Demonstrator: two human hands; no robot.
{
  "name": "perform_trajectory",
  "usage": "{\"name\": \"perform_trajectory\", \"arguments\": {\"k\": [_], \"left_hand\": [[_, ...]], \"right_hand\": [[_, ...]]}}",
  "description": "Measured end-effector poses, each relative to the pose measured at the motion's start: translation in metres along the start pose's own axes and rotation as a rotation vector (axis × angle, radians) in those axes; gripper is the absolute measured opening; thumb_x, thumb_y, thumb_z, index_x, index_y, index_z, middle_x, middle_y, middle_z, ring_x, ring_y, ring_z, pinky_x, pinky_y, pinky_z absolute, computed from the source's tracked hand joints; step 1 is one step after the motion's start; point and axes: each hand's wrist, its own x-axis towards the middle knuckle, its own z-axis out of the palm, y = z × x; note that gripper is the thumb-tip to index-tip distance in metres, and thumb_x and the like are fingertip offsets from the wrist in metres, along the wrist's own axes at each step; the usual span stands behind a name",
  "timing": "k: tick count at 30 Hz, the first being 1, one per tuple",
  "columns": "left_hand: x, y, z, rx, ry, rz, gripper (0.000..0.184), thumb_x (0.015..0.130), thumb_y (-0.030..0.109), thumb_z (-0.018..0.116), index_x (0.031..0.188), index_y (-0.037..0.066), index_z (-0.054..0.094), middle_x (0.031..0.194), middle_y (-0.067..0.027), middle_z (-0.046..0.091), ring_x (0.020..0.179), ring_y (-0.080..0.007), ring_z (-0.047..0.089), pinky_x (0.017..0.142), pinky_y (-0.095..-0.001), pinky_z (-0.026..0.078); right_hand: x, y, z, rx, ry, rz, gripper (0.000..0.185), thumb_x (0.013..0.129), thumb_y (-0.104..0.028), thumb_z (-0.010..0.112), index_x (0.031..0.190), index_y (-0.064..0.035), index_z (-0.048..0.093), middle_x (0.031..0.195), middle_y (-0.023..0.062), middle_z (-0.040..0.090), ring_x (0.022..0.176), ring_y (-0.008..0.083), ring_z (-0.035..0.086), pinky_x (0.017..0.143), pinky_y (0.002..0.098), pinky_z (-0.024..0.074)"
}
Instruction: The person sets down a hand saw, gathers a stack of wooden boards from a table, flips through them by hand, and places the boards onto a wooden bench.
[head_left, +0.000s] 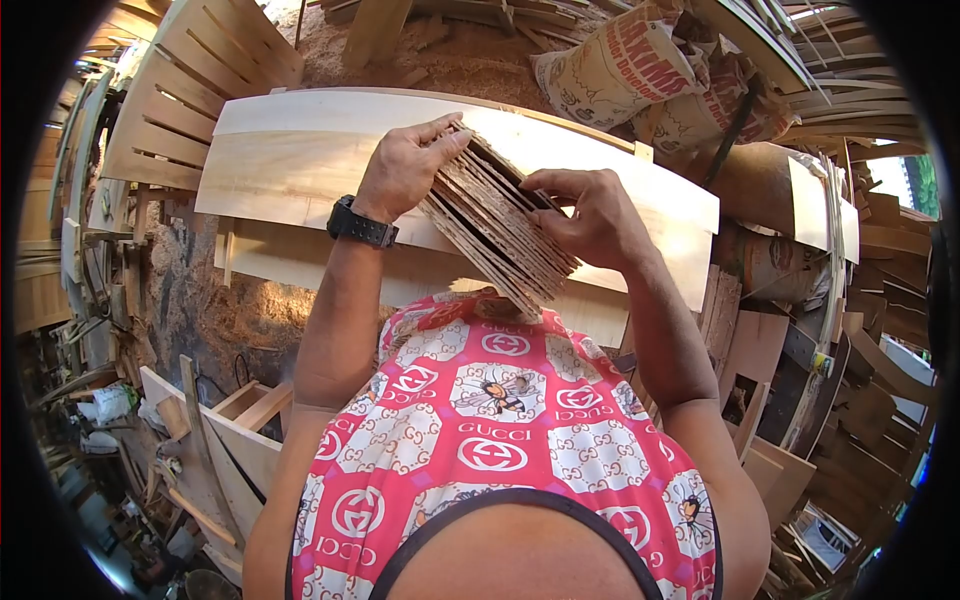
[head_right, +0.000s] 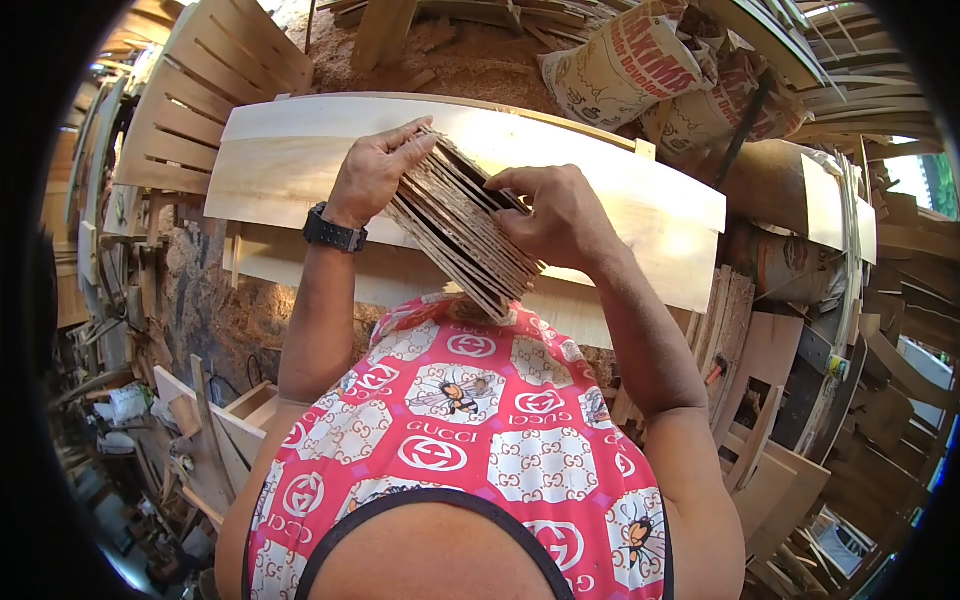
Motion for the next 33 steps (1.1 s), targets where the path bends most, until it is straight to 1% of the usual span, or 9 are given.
{"name": "perform_trajectory", "arguments": {"k": [8, 10, 17, 19, 23, 25, 29, 31, 33], "left_hand": [[0.002, -0.006, 0.001, 0.008, 0.013, 0.030, 0.048, 0.100, 0.030, 0.070, 0.135, -0.002, 0.064, 0.118, -0.0112, 0.074, 0.106, -0.0103, 0.064, 0.096, -0.0256, 0.050], [0.003, -0.009, 0.002, -0.011, 0.032, 0.065, 0.051, 0.098, 0.031, 0.071, 0.135, -0.003, 0.063, 0.102, -0.0117, 0.077, 0.092, -0.0107, 0.068, 0.086, -0.0253, 0.054], [-0.001, -0.006, 0.002, -0.069, 0.034, 0.058, 0.052, 0.099, 0.030, 0.071, 0.136, -0.005, 0.062, 0.104, -0.0122, 0.077, 0.093, -0.0112, 0.069, 0.086, -0.0253, 0.055], [0.000, -0.006, 0.001, -0.077, -0.002, 0.005, 0.051, 0.100, 0.032, 0.072, 0.135, -0.004, 0.064, 0.112, -0.0070, 0.074, 0.102, -0.0076, 0.063, 0.094, -0.0243, 0.051], [0.001, -0.006, 0.000, -0.074, -0.011, -0.006, 0.051, 0.099, 0.032, 0.072, 0.135, -0.004, 0.064, 0.111, -0.0068, 0.074, 0.100, -0.0070, 0.063, 0.092, -0.0239, 0.051], [0.000, -0.007, 0.002, -0.034, 0.028, 0.057, 0.051, 0.099, 0.030, 0.070, 0.135, -0.006, 0.062, 0.106, -0.0140, 0.077, 0.095, -0.0114, 0.069, 0.087, -0.0251, 0.055], [0.001, -0.009, 0.002, -0.053, 0.017, 0.038, 0.051, 0.099, 0.030, 0.070, 0.135, -0.006, 0.062, 0.106, -0.0139, 0.077, 0.095, -0.0113, 0.069, 0.087, -0.0250, 0.055], [0.000, -0.007, 0.002, -0.033, 0.023, 0.056, 0.051, 0.099, 0.030, 0.070, 0.135, -0.006, 0.062, 0.105, -0.0131, 0.077, 0.094, -0.0109, 0.069, 0.087, -0.0249, 0.055], [-0.001, -0.006, 0.001, -0.057, 0.005, 0.028, 0.052, 0.100, 0.031, 0.071, 0.136, -0.005, 0.062, 0.108, -0.0096, 0.076, 0.097, -0.0090, 0.066, 0.089, -0.0241, 0.053]], "right_hand": [[-0.001, 0.003, 0.000, 0.004, 0.000, -0.006, 0.034, 0.077, -0.011, 0.073, 0.109, 0.0000, 0.076, 0.089, 0.0206, 0.076, 0.076, 0.0274, 0.075, 0.074, 0.0362, 0.0590], [0.000, 0.003, 0.000, -0.011, 0.002, -0.024, 0.033, 0.077, -0.011, 0.073, 0.109, -0.0004, 0.077, 0.090, 0.0204, 0.076, 0.077, 0.0278, 0.076, 0.074, 0.0360, 0.0593], [-0.001, -0.003, -0.010, -0.025, -0.037, -0.038, 0.037, 0.078, -0.012, 0.078, 0.113, -0.0003, 0.075, 0.095, 0.0199, 0.077, 0.084, 0.0275, 0.077, 0.079, 0.0360, 0.0601], [-0.002, -0.002, -0.011, -0.045, -0.029, -0.050, 0.040, 0.078, -0.013, 0.080, 0.115, 0.0000, 0.074, 0.097, 0.0201, 0.077, 0.087, 0.0272, 0.077, 0.081, 0.0361, 0.0600], [-0.001, -0.003, -0.010, -0.031, -0.029, -0.043, 0.041, 0.077, -0.012, 0.080, 0.116, -0.0001, 0.074, 0.098, 0.0209, 0.077, 0.088, 0.0280, 0.077, 0.082, 0.0359, 0.0598], [-0.003, -0.005, -0.011, -0.051, -0.043, -0.038, 0.040, 0.077, -0.012, 0.080, 0.115, -0.0003, 0.074, 0.099, 0.0212, 0.077, 0.089, 0.0291, 0.077, 0.082, 0.0363, 0.0596], [-0.002, -0.002, -0.008, -0.054, -0.032, -0.047, 0.040, 0.076, -0.011, 0.079, 0.114, 0.0003, 0.074, 0.098, 0.0221, 0.076, 0.088, 0.0307, 0.076, 0.081, 0.0370, 0.0592], [-0.001, -0.006, -0.008, -0.104, -0.034, -0.058, 0.037, 0.076, -0.003, 0.073, 0.113, 0.0022, 0.073, 0.099, 0.0193, 0.077, 0.088, 0.0249, 0.076, 0.083, 0.0354, 0.0590], [-0.003, -0.009, -0.005, -0.098, -0.026, -0.047, 0.036, 0.076, -0.003, 0.073, 0.111, 0.0022, 0.073, 0.098, 0.0196, 0.076, 0.087, 0.0253, 0.076, 0.081, 0.0352, 0.0589]]}}
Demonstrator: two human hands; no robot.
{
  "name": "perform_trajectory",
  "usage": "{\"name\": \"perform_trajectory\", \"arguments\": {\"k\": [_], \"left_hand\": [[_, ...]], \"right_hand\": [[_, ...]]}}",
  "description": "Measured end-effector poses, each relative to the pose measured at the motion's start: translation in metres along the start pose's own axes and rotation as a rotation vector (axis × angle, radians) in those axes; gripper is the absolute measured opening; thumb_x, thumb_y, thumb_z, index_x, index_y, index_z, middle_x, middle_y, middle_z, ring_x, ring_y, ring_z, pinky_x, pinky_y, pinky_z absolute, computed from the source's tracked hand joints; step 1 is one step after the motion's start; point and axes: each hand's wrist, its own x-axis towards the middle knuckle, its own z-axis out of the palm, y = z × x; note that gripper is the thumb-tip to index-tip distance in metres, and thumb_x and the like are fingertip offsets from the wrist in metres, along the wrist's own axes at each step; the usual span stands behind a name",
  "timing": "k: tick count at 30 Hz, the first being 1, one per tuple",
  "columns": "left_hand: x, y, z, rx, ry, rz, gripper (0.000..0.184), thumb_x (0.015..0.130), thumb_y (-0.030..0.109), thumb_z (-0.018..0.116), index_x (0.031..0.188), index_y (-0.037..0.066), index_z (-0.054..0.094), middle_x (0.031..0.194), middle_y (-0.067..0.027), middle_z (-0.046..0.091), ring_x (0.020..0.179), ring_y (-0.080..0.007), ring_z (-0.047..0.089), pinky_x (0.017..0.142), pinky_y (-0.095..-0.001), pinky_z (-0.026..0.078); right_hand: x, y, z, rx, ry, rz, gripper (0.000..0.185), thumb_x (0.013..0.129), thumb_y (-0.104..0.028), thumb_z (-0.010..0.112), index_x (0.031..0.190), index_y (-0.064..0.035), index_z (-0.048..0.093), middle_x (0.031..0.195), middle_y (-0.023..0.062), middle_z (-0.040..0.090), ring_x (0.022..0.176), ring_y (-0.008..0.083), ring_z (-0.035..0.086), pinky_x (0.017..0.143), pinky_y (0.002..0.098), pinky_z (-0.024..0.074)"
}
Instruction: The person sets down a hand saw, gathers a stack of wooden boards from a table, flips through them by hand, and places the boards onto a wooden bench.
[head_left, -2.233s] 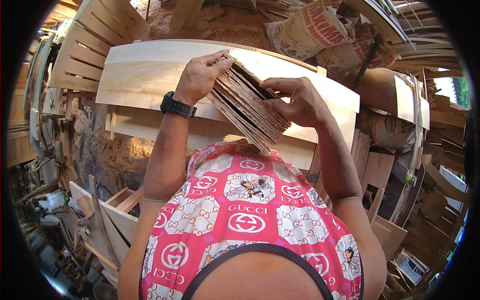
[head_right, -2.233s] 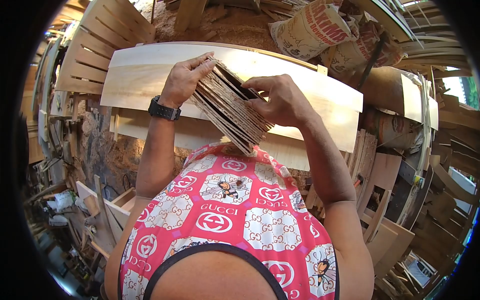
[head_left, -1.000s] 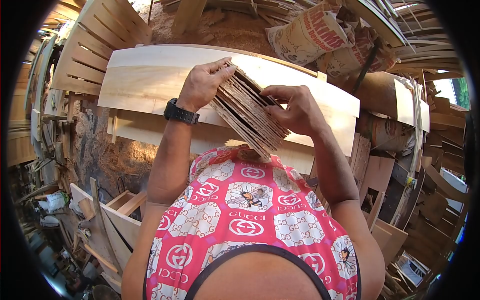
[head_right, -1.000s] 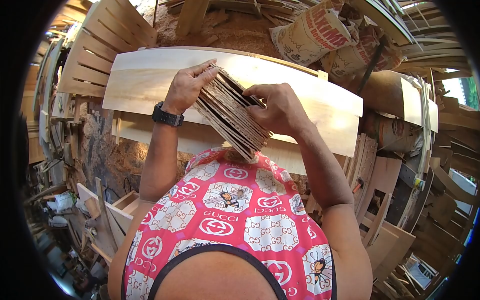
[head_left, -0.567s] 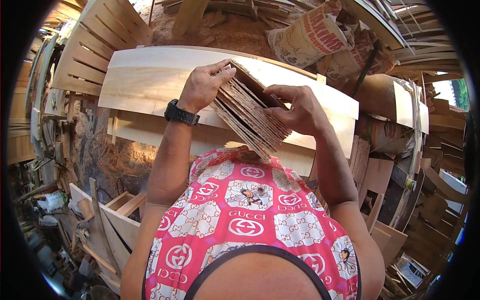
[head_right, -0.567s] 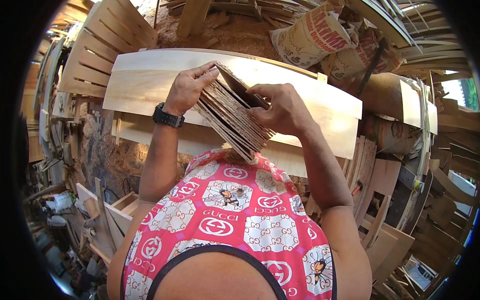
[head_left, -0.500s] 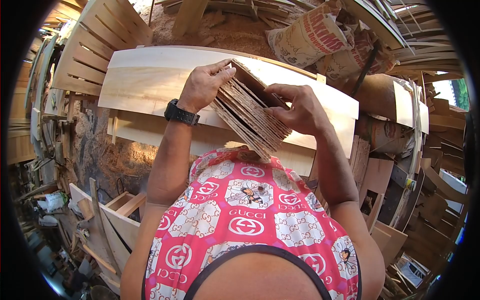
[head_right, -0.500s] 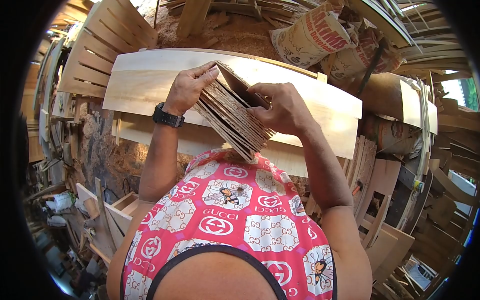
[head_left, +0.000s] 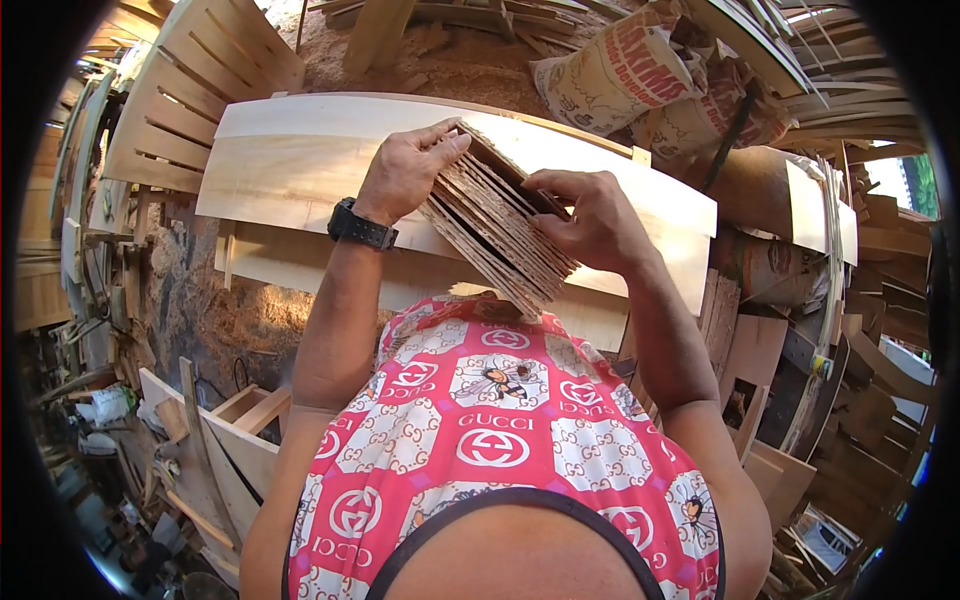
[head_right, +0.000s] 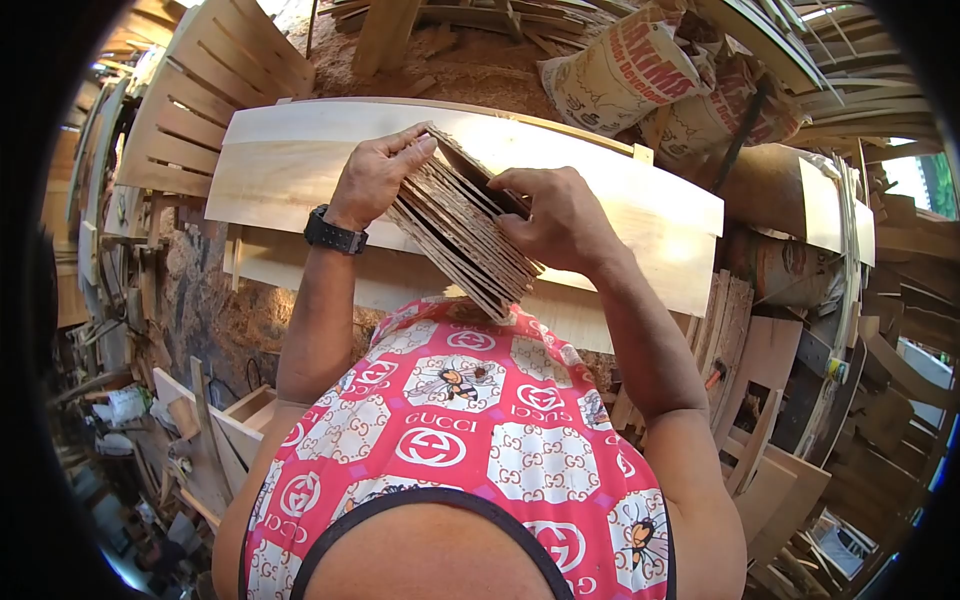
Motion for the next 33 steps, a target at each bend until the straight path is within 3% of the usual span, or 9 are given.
{"name": "perform_trajectory", "arguments": {"k": [5, 7, 17, 19, 20, 22, 26, 28, 33], "left_hand": [[0.001, -0.001, 0.000, -0.008, -0.014, -0.022, 0.052, 0.100, 0.030, 0.071, 0.137, -0.005, 0.062, 0.113, -0.0065, 0.074, 0.101, -0.0078, 0.064, 0.092, -0.0236, 0.052], [0.004, -0.007, 0.001, -0.073, -0.007, 0.014, 0.052, 0.099, 0.029, 0.072, 0.138, -0.004, 0.061, 0.103, -0.0080, 0.076, 0.089, -0.0079, 0.066, 0.082, -0.0230, 0.054], [0.005, -0.011, 0.003, -0.011, 0.025, 0.003, 0.067, 0.095, 0.038, 0.076, 0.139, -0.009, 0.057, 0.104, -0.0104, 0.073, 0.091, -0.0099, 0.066, 0.083, -0.0245, 0.055], [0.009, -0.017, 0.002, 0.184, 0.148, 0.010, 0.057, 0.093, 0.043, 0.078, 0.117, -0.008, 0.066, 0.104, -0.0106, 0.072, 0.094, -0.0101, 0.064, 0.083, -0.0238, 0.053], [0.008, -0.019, 0.002, 0.186, 0.147, 0.010, 0.057, 0.093, 0.043, 0.078, 0.117, -0.008, 0.066, 0.104, -0.0106, 0.072, 0.094, -0.0101, 0.064, 0.083, -0.0238, 0.053], [0.005, -0.009, 0.003, 0.252, 0.165, -0.021, 0.052, 0.090, 0.046, 0.081, 0.099, -0.002, 0.063, 0.088, -0.0056, 0.068, 0.080, -0.0083, 0.060, 0.070, -0.0241, 0.051], [0.002, -0.002, 0.003, 0.220, 0.140, -0.048, 0.053, 0.088, 0.050, 0.081, 0.093, 0.001, 0.062, 0.080, -0.0021, 0.064, 0.073, -0.0077, 0.057, 0.065, -0.0249, 0.049], [0.003, -0.001, 0.002, 0.226, 0.144, -0.033, 0.059, 0.084, 0.055, 0.082, 0.090, -0.001, 0.064, 0.076, -0.0081, 0.068, 0.070, -0.0132, 0.063, 0.065, -0.0305, 0.053], [0.005, -0.006, 0.002, 0.227, 0.137, -0.015, 0.059, 0.086, 0.055, 0.081, 0.088, -0.001, 0.065, 0.075, -0.0084, 0.068, 0.070, -0.0127, 0.063, 0.064, -0.0306, 0.053]], "right_hand": [[-0.001, 0.004, 0.002, 0.009, 0.029, -0.016, 0.035, 0.078, -0.008, 0.070, 0.112, -0.0004, 0.074, 0.093, 0.0218, 0.075, 0.078, 0.0317, 0.075, 0.076, 0.0373, 0.0585], [-0.002, 0.001, 0.001, 0.044, 0.039, 0.078, 0.033, 0.079, -0.006, 0.068, 0.110, -0.0015, 0.076, 0.092, 0.0214, 0.075, 0.075, 0.0320, 0.074, 0.074, 0.0380, 0.0579], [-0.002, 0.001, -0.009, 0.001, 0.006, -0.059, 0.028, 0.080, -0.010, 0.073, 0.107, -0.0017, 0.078, 0.103, 0.0151, 0.076, 0.081, 0.0321, 0.073, 0.077, 0.0388, 0.0573], [-0.001, 0.000, -0.009, 0.002, 0.009, -0.042, 0.030, 0.080, -0.012, 0.076, 0.107, -0.0014, 0.078, 0.101, 0.0146, 0.076, 0.083, 0.0316, 0.073, 0.079, 0.0390, 0.0567], [-0.002, -0.001, -0.009, 0.004, 0.011, -0.041, 0.030, 0.080, -0.012, 0.076, 0.107, -0.0014, 0.078, 0.101, 0.0146, 0.076, 0.083, 0.0316, 0.073, 0.079, 0.0390, 0.0567], [-0.002, -0.002, -0.009, -0.015, 0.010, -0.028, 0.031, 0.078, -0.012, 0.076, 0.108, -0.0011, 0.078, 0.101, 0.0145, 0.076, 0.083, 0.0304, 0.073, 0.079, 0.0384, 0.0569], [-0.003, 0.000, -0.007, 0.006, 0.032, -0.037, 0.033, 0.077, -0.012, 0.077, 0.108, -0.0007, 0.078, 0.101, 0.0140, 0.076, 0.084, 0.0296, 0.073, 0.079, 0.0381, 0.0569], [-0.004, 0.001, -0.007, -0.019, 0.051, -0.050, 0.033, 0.077, -0.013, 0.077, 0.108, -0.0003, 0.077, 0.100, 0.0134, 0.076, 0.083, 0.0298, 0.073, 0.080, 0.0378, 0.0568], [-0.002, 0.002, -0.006, -0.013, 0.043, -0.049, 0.033, 0.077, -0.012, 0.077, 0.107, 0.0005, 0.077, 0.101, 0.0134, 0.075, 0.083, 0.0304, 0.073, 0.080, 0.0383, 0.0566]]}}
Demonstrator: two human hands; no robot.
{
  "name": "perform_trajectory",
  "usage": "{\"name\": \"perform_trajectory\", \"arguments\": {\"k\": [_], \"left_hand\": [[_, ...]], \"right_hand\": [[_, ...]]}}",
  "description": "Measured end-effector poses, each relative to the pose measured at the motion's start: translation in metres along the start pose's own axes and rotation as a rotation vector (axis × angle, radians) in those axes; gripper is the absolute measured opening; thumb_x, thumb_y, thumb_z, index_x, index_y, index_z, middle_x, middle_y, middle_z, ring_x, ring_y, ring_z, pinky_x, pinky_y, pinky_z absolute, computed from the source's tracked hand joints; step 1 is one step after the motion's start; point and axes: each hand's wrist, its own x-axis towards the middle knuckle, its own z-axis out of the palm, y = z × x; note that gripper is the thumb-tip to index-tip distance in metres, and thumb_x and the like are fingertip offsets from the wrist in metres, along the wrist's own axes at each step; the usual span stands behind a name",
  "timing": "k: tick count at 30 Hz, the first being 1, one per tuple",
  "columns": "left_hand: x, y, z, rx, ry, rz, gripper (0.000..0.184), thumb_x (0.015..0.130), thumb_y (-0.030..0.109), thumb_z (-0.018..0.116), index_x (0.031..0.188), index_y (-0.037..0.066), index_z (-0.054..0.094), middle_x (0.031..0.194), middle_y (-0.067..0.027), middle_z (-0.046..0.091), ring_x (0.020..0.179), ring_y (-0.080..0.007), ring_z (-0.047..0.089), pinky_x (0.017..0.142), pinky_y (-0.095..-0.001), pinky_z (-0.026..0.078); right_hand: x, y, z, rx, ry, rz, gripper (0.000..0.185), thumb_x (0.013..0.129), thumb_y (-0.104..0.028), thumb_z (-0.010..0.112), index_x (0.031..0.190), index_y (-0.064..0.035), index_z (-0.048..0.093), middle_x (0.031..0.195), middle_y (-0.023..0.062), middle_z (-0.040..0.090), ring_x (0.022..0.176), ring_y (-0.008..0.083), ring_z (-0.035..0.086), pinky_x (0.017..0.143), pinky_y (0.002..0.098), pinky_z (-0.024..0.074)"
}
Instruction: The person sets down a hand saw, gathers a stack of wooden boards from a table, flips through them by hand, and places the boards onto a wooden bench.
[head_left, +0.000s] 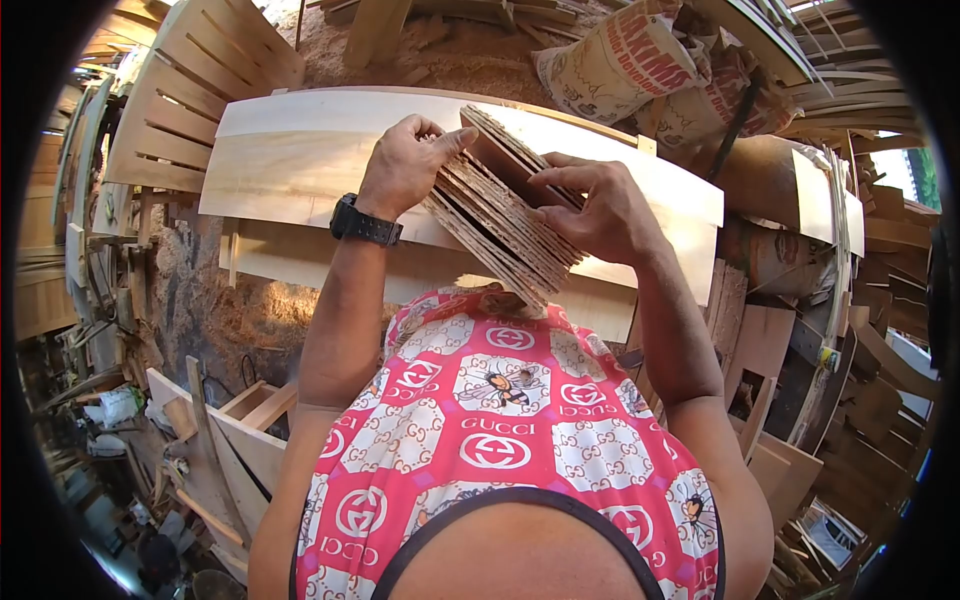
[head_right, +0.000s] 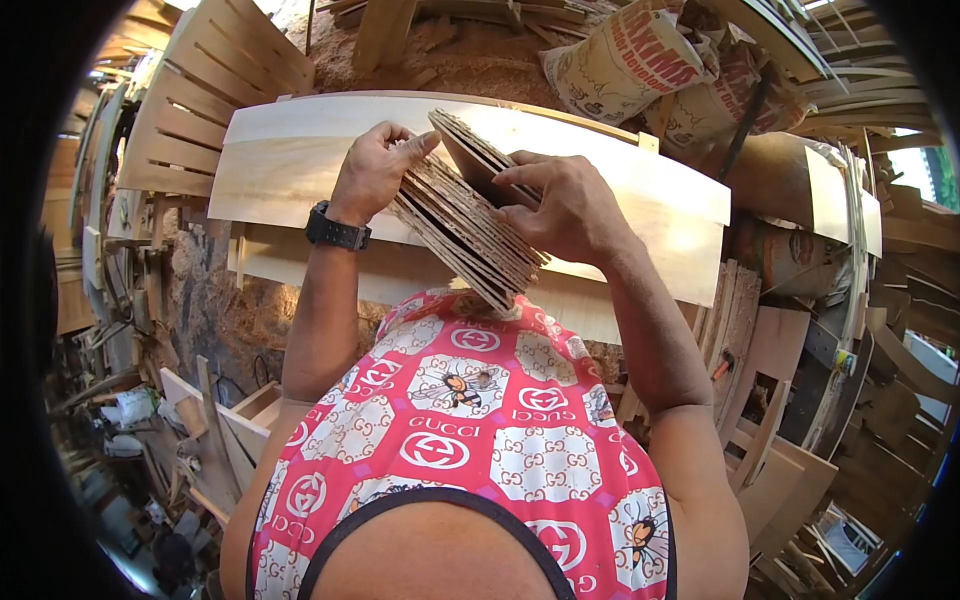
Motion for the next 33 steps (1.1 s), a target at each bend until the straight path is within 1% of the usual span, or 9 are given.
{"name": "perform_trajectory", "arguments": {"k": [5, 7, 10, 14, 17, 20, 23, 28, 33], "left_hand": [[0.000, -0.001, 0.001, -0.008, -0.005, -0.009, 0.060, 0.086, 0.057, 0.079, 0.090, -0.002, 0.066, 0.075, -0.0087, 0.068, 0.070, -0.0127, 0.063, 0.064, -0.0311, 0.053], [0.000, 0.002, 0.000, -0.007, -0.050, -0.061, 0.056, 0.090, 0.053, 0.078, 0.098, -0.001, 0.066, 0.080, -0.0023, 0.068, 0.073, -0.0087, 0.062, 0.067, -0.0254, 0.051], [-0.001, 0.004, -0.002, 0.004, -0.055, -0.052, 0.057, 0.090, 0.053, 0.078, 0.100, -0.002, 0.067, 0.080, -0.0016, 0.067, 0.073, -0.0082, 0.061, 0.067, -0.0250, 0.051], [-0.004, 0.003, -0.002, -0.053, -0.045, -0.004, 0.059, 0.087, 0.055, 0.079, 0.095, -0.003, 0.067, 0.077, -0.0064, 0.069, 0.073, -0.0108, 0.062, 0.067, -0.0294, 0.053], [-0.004, 0.002, -0.002, -0.065, -0.062, -0.018, 0.058, 0.088, 0.052, 0.080, 0.099, -0.003, 0.068, 0.081, -0.0058, 0.070, 0.076, -0.0108, 0.063, 0.069, -0.0284, 0.053], [-0.004, 0.003, -0.001, -0.092, -0.047, 0.003, 0.056, 0.088, 0.050, 0.081, 0.104, -0.003, 0.069, 0.086, -0.0061, 0.070, 0.079, -0.0111, 0.064, 0.072, -0.0278, 0.053], [-0.006, 0.006, -0.003, -0.086, -0.066, -0.007, 0.056, 0.088, 0.048, 0.081, 0.107, -0.003, 0.069, 0.088, -0.0065, 0.071, 0.080, -0.0114, 0.064, 0.072, -0.0283, 0.054], [-0.005, 0.006, -0.002, -0.023, -0.058, -0.005, 0.050, 0.094, 0.041, 0.077, 0.115, -0.005, 0.070, 0.095, -0.0063, 0.071, 0.087, -0.0113, 0.062, 0.080, -0.0268, 0.051], [-0.006, 0.007, -0.003, 0.042, -0.054, 0.006, 0.050, 0.095, 0.041, 0.075, 0.115, -0.005, 0.070, 0.095, -0.0074, 0.072, 0.088, -0.0120, 0.063, 0.081, -0.0278, 0.051]], "right_hand": [[-0.002, -0.001, 0.001, -0.022, 0.003, 0.005, 0.034, 0.076, -0.013, 0.077, 0.108, 0.0007, 0.077, 0.102, 0.0140, 0.075, 0.086, 0.0320, 0.072, 0.081, 0.0387, 0.0562], [-0.003, 0.003, 0.005, -0.048, 0.045, -0.034, 0.034, 0.076, -0.013, 0.077, 0.107, 0.0009, 0.077, 0.102, 0.0145, 0.075, 0.086, 0.0330, 0.072, 0.082, 0.0390, 0.0559], [-0.003, -0.001, 0.003, -0.026, 0.022, 0.001, 0.034, 0.076, -0.013, 0.077, 0.107, 0.0009, 0.077, 0.103, 0.0152, 0.075, 0.088, 0.0333, 0.072, 0.083, 0.0400, 0.0558], [-0.001, -0.004, 0.001, -0.025, 0.005, 0.031, 0.034, 0.076, -0.013, 0.077, 0.107, 0.0010, 0.077, 0.103, 0.0156, 0.075, 0.087, 0.0334, 0.073, 0.083, 0.0403, 0.0559], [0.000, 0.000, 0.002, 0.034, -0.020, 0.055, 0.033, 0.077, -0.013, 0.076, 0.106, 0.0013, 0.077, 0.102, 0.0157, 0.075, 0.085, 0.0331, 0.073, 0.081, 0.0400, 0.0563], [-0.001, 0.005, 0.004, -0.009, 0.069, -0.056, 0.030, 0.078, -0.012, 0.074, 0.105, 0.0013, 0.077, 0.099, 0.0150, 0.075, 0.082, 0.0322, 0.073, 0.080, 0.0385, 0.0566], [0.001, -0.003, -0.001, 0.057, -0.013, 0.032, 0.026, 0.080, -0.010, 0.071, 0.102, 0.0020, 0.077, 0.096, 0.0155, 0.075, 0.080, 0.0317, 0.073, 0.077, 0.0378, 0.0563], [0.001, 0.008, 0.002, 0.041, 0.110, -0.048, 0.020, 0.082, -0.005, 0.066, 0.099, 0.0026, 0.075, 0.092, 0.0168, 0.074, 0.076, 0.0342, 0.071, 0.073, 0.0387, 0.0556], [-0.002, 0.007, 0.001, 0.019, 0.112, -0.063, 0.023, 0.082, -0.004, 0.066, 0.102, 0.0001, 0.076, 0.101, 0.0174, 0.074, 0.082, 0.0348, 0.072, 0.076, 0.0391, 0.0559]]}}
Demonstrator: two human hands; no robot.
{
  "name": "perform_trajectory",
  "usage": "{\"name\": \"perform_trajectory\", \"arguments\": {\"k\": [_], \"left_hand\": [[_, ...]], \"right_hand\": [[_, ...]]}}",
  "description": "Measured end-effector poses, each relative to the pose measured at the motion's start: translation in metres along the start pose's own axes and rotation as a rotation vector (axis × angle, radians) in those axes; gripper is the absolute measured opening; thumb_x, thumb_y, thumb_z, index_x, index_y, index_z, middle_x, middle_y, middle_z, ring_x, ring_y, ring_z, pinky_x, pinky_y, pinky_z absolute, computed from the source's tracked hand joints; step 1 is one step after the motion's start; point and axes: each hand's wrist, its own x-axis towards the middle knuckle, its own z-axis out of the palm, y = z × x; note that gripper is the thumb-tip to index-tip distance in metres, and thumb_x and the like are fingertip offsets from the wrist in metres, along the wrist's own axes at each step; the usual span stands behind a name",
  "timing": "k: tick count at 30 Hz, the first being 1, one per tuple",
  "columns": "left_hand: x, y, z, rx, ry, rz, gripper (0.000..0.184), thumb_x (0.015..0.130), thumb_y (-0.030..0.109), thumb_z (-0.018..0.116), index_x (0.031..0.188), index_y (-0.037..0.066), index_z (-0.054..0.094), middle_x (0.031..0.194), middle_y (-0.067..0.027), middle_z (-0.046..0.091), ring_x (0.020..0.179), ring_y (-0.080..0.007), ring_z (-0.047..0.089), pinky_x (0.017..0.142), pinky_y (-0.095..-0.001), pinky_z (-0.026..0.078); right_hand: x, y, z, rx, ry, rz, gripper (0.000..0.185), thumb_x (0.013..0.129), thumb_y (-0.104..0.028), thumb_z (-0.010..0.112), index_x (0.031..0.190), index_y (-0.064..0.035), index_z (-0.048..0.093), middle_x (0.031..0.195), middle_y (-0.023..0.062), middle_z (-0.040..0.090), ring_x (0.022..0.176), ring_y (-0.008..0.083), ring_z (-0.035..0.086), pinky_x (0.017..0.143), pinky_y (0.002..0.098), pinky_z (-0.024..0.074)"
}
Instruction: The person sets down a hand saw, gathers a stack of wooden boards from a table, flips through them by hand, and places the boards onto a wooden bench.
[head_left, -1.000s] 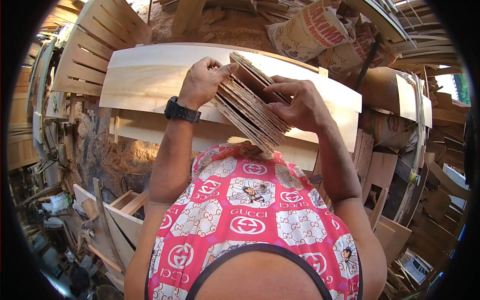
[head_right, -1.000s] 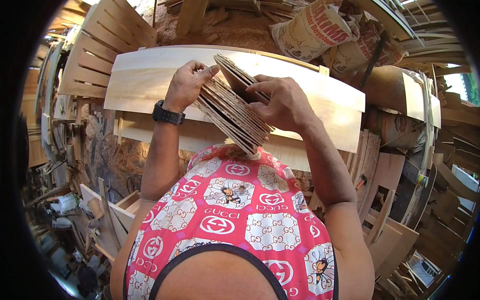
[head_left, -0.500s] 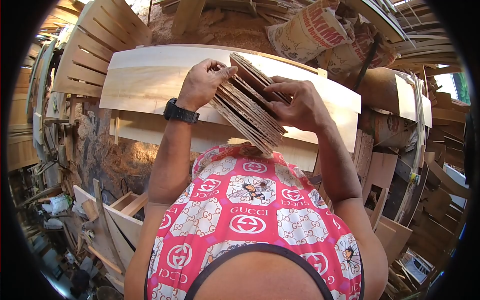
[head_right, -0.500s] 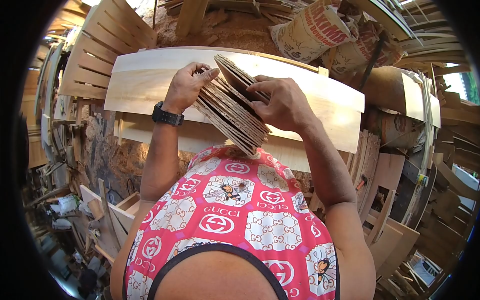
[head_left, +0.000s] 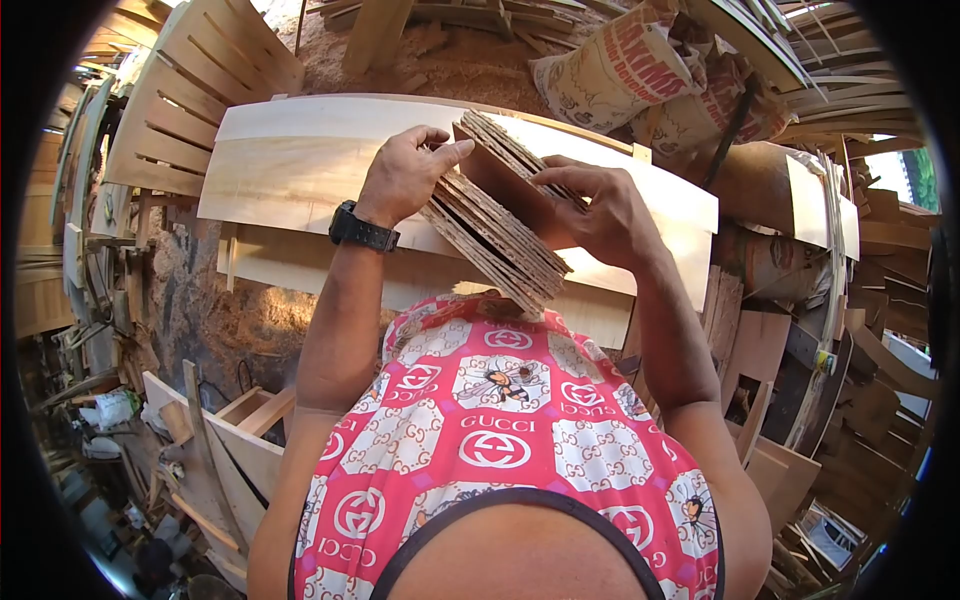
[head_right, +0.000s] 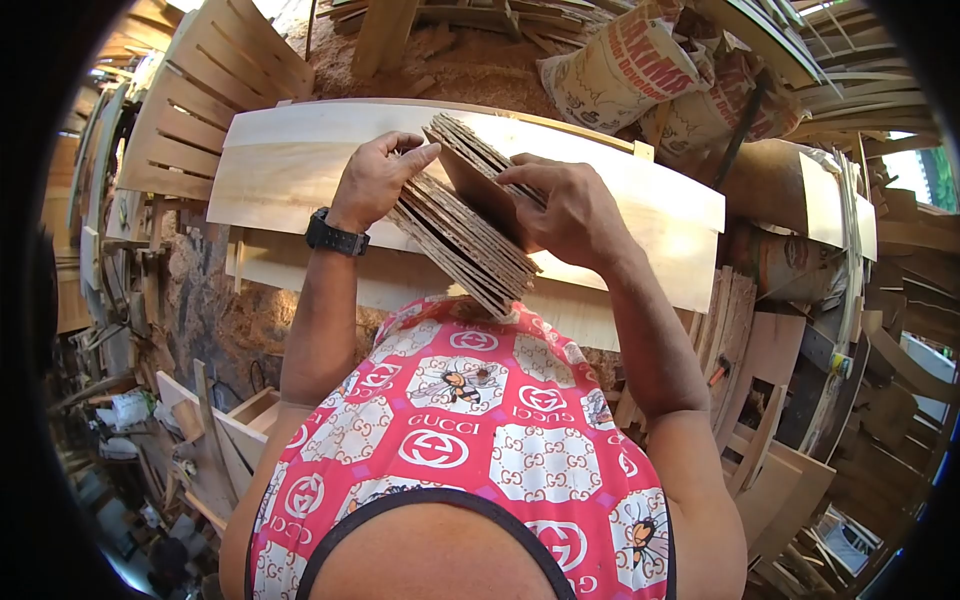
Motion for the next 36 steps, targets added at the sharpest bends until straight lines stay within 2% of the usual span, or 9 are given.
{"name": "perform_trajectory", "arguments": {"k": [2, 4, 7, 10, 19, 26, 28, 31, 36], "left_hand": [[0.000, 0.000, 0.000, 0.007, -0.002, -0.007, 0.051, 0.095, 0.042, 0.075, 0.115, -0.005, 0.071, 0.096, -0.0076, 0.072, 0.089, -0.0122, 0.063, 0.081, -0.0282, 0.051], [0.002, -0.004, 0.001, 0.021, 0.016, 0.012, 0.052, 0.095, 0.043, 0.075, 0.115, -0.005, 0.071, 0.096, -0.0076, 0.072, 0.089, -0.0124, 0.063, 0.081, -0.0283, 0.051], [0.001, -0.001, 0.001, -0.018, -0.003, -0.009, 0.053, 0.095, 0.044, 0.075, 0.115, -0.005, 0.071, 0.096, -0.0074, 0.072, 0.089, -0.0124, 0.063, 0.081, -0.0284, 0.051], [0.001, -0.001, 0.002, -0.048, -0.009, -0.029, 0.053, 0.095, 0.044, 0.075, 0.115, -0.005, 0.070, 0.096, -0.0070, 0.072, 0.088, -0.0121, 0.063, 0.081, -0.0283, 0.051], [0.001, -0.001, 0.002, -0.070, -0.019, -0.034, 0.054, 0.094, 0.045, 0.076, 0.114, -0.005, 0.070, 0.093, -0.0060, 0.071, 0.086, -0.0115, 0.062, 0.079, -0.0281, 0.051], [0.002, -0.002, 0.004, -0.033, -0.001, -0.012, 0.055, 0.094, 0.046, 0.075, 0.114, -0.005, 0.070, 0.094, -0.0060, 0.071, 0.087, -0.0115, 0.062, 0.080, -0.0284, 0.051], [0.002, 0.002, 0.001, -0.022, 0.001, 0.031, 0.065, 0.090, 0.050, 0.079, 0.111, -0.010, 0.067, 0.090, -0.0129, 0.073, 0.085, -0.0171, 0.069, 0.076, -0.0316, 0.056], [0.001, 0.002, 0.002, -0.040, 0.009, 0.040, 0.062, 0.090, 0.048, 0.079, 0.110, -0.009, 0.068, 0.087, -0.0110, 0.072, 0.083, -0.0155, 0.069, 0.074, -0.0312, 0.055], [0.004, -0.002, 0.004, -0.097, -0.016, 0.028, 0.062, 0.090, 0.049, 0.078, 0.111, -0.008, 0.068, 0.086, -0.0096, 0.072, 0.080, -0.0142, 0.068, 0.073, -0.0304, 0.055]], "right_hand": [[-0.001, 0.003, 0.000, -0.003, -0.020, 0.009, 0.024, 0.082, -0.005, 0.066, 0.103, -0.0010, 0.076, 0.106, 0.0181, 0.074, 0.087, 0.0353, 0.073, 0.078, 0.0393, 0.0566], [-0.005, 0.013, 0.002, -0.181, -0.025, -0.063, 0.026, 0.082, -0.008, 0.068, 0.106, -0.0033, 0.077, 0.121, 0.0206, 0.071, 0.101, 0.0377, 0.072, 0.089, 0.0405, 0.0566], [-0.006, 0.012, 0.002, -0.184, -0.054, -0.006, 0.027, 0.082, -0.014, 0.072, 0.107, -0.0055, 0.078, 0.132, 0.0226, 0.066, 0.109, 0.0401, 0.070, 0.097, 0.0426, 0.0547], [-0.007, 0.003, -0.001, -0.180, -0.085, 0.052, 0.029, 0.082, -0.018, 0.076, 0.108, -0.0058, 0.078, 0.136, 0.0229, 0.064, 0.112, 0.0397, 0.069, 0.100, 0.0439, 0.0531], [-0.009, -0.003, -0.001, -0.211, -0.118, 0.057, 0.046, 0.075, -0.024, 0.082, 0.115, -0.0020, 0.075, 0.140, 0.0228, 0.061, 0.121, 0.0394, 0.065, 0.104, 0.0448, 0.0508], [-0.009, -0.003, -0.001, -0.206, -0.112, 0.057, 0.047, 0.073, -0.020, 0.082, 0.115, -0.0017, 0.075, 0.139, 0.0232, 0.062, 0.119, 0.0396, 0.065, 0.103, 0.0451, 0.0513], [-0.007, -0.007, -0.004, -0.192, -0.138, 0.059, 0.047, 0.072, -0.019, 0.082, 0.115, -0.0012, 0.075, 0.139, 0.0233, 0.062, 0.119, 0.0400, 0.065, 0.103, 0.0451, 0.0513], [-0.009, -0.007, -0.003, -0.208, -0.140, 0.088, 0.048, 0.073, -0.016, 0.084, 0.118, -0.0062, 0.074, 0.143, 0.0244, 0.059, 0.127, 0.0413, 0.061, 0.109, 0.0453, 0.0492], [-0.010, -0.005, -0.003, -0.204, -0.136, 0.089, 0.048, 0.073, -0.016, 0.084, 0.118, -0.0058, 0.074, 0.143, 0.0254, 0.058, 0.128, 0.0417, 0.060, 0.109, 0.0453, 0.0491]]}}
